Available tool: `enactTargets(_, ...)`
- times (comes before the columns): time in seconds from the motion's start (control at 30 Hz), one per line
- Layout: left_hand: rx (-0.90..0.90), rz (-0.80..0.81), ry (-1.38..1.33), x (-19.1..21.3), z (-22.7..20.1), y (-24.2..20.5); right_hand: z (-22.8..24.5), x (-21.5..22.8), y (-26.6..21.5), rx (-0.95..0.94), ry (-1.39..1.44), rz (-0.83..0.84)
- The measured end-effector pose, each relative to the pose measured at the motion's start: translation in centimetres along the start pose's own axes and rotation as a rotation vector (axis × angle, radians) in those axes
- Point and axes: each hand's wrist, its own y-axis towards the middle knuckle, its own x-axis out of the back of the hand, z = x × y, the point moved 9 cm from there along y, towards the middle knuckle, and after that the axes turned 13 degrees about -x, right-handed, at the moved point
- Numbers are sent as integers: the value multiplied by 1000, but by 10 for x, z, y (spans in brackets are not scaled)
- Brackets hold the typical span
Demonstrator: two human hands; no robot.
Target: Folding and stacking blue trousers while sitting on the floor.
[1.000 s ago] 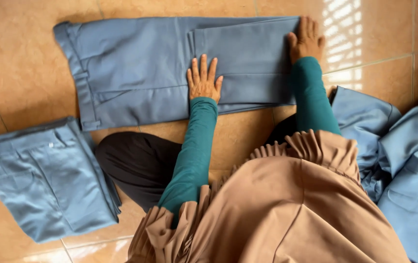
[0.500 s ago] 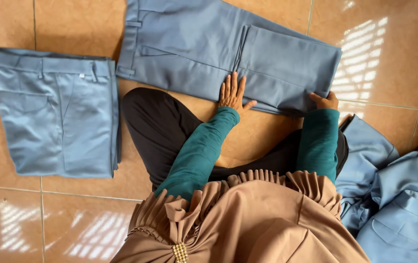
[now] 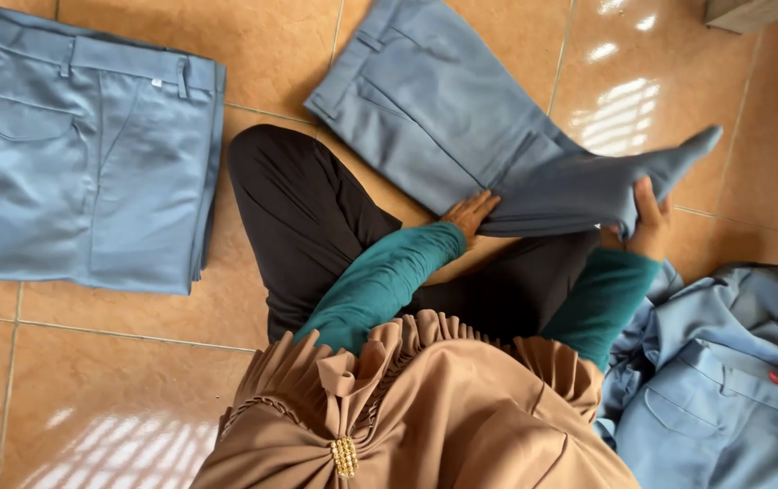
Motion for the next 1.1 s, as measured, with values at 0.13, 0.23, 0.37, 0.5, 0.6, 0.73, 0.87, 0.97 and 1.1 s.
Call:
enactTargets(0.13,-121,-291,-482,25,-50,-34,-2,-127,-8,69,-49,139)
enactTargets(0.23,275,-385,-511,16,-9,-53,-2,-224,-46,124,-69,292)
enactTargets(0.37,667,-373,-786,34,5,-94,-91,-264,-41,144,-702,349)
enactTargets(0.5,679,-189,-785,54,-20,-107,-228,-193,12,63,-1686,-24)
enactTargets(0.6,537,80,-600,36,-27,-93,-214,-192,-18,185,-1663,1)
enactTargets(0.73,370,359,-386,-66,56,-34,-179,-181,15,234,-1689,110)
enactTargets(0.87,511,-220,-833,52,125,-20,-163,-157,70,235,-1703,150)
enactTargets(0.97,347,-377,72,193,104,-36,-183,-158,104,385,-1650,28)
enactTargets(1.1,367,-103,389,209,75,-52,-216,-240,39,834,-1562,-73)
